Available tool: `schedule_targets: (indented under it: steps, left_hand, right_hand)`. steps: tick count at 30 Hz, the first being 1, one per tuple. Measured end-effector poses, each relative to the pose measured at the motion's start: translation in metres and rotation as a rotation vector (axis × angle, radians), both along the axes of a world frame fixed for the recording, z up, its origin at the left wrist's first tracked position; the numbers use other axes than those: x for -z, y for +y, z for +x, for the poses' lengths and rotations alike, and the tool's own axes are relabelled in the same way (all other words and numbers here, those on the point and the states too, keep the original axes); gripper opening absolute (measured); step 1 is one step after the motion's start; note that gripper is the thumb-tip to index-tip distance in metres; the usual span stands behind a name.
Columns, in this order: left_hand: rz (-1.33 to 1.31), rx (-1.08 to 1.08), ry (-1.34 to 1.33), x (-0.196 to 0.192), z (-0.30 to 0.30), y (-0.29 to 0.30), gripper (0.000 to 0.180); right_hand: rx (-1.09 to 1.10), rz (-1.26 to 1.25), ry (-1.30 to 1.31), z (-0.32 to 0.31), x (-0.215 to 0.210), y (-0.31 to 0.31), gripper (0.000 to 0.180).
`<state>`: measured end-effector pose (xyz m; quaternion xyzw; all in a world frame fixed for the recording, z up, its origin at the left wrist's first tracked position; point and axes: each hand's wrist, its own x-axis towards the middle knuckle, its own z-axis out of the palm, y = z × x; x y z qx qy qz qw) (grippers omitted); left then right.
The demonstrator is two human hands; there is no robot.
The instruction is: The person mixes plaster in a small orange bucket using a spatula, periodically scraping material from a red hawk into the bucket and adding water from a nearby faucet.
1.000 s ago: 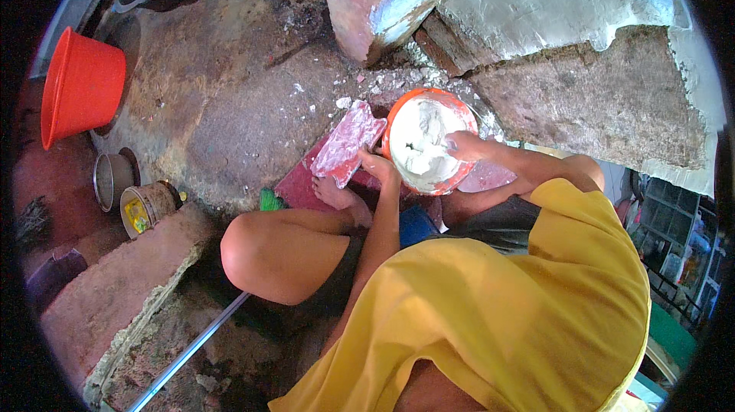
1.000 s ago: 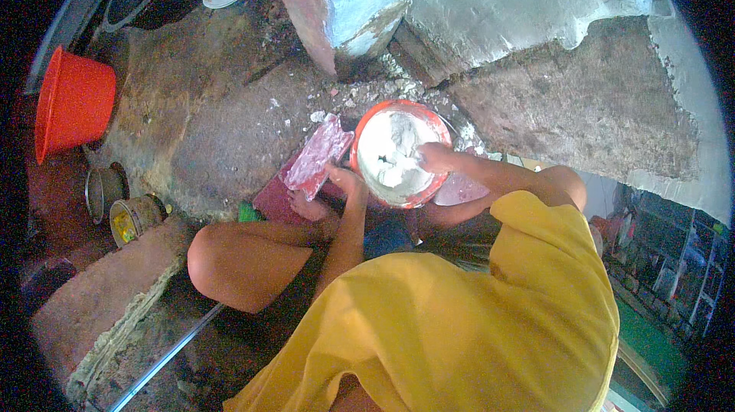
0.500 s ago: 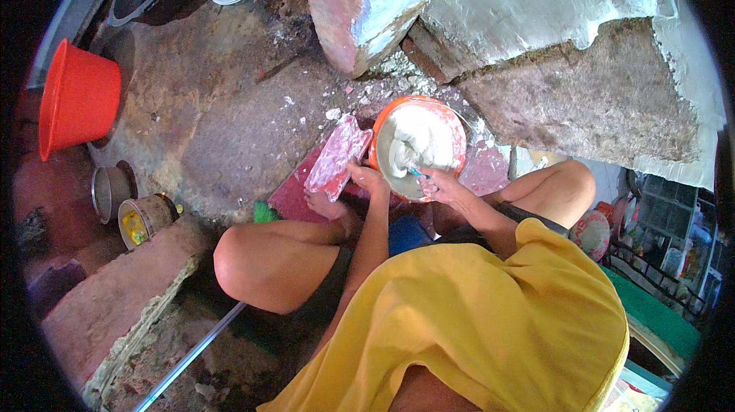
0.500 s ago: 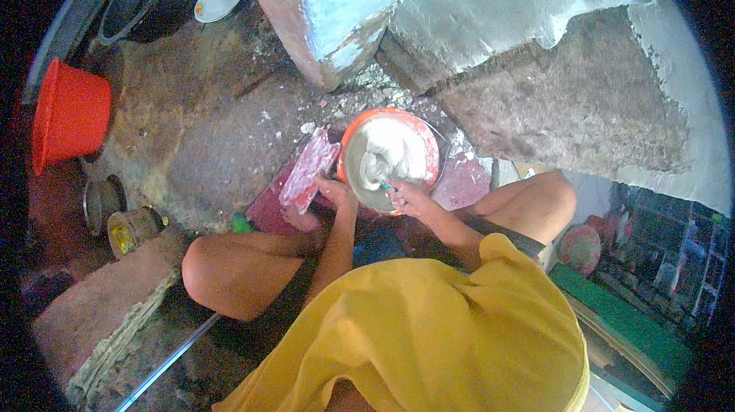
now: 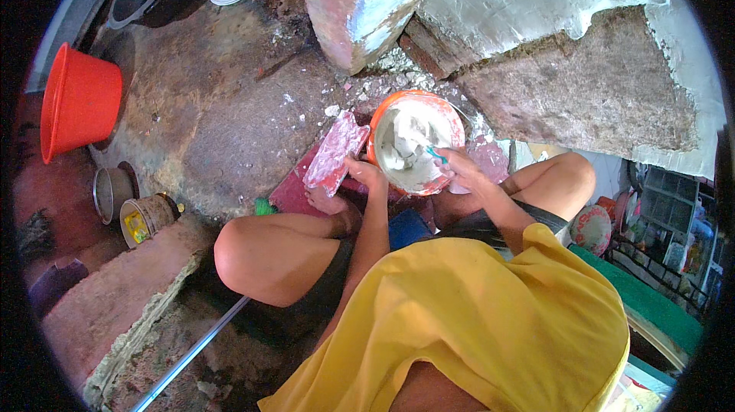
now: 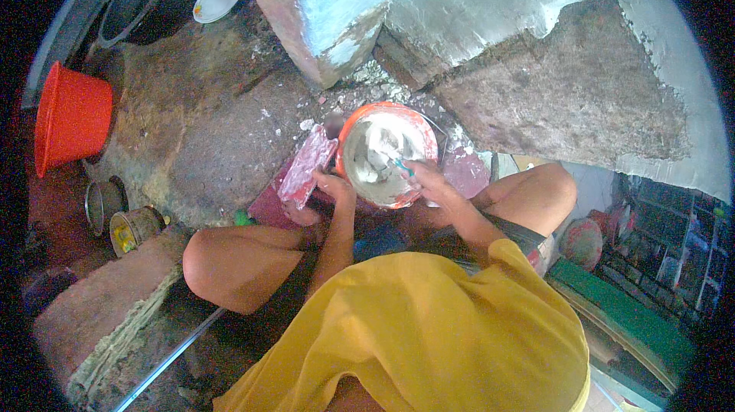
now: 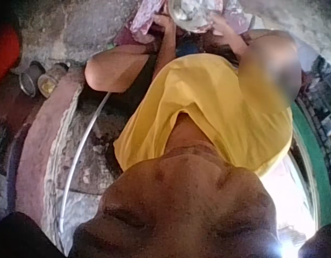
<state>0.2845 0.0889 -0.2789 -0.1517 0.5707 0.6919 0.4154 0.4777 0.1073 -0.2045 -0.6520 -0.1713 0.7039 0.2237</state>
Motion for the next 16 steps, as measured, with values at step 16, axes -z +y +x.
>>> schedule_targets:
  steps: [16]
  left_hand:
    - [-0.051, -0.029, 0.123, -0.032, 0.0, 0.008, 0.043]
  right_hand:
    - [-1.722, 0.726, -0.825, -0.052, -0.011, -0.008, 0.034]
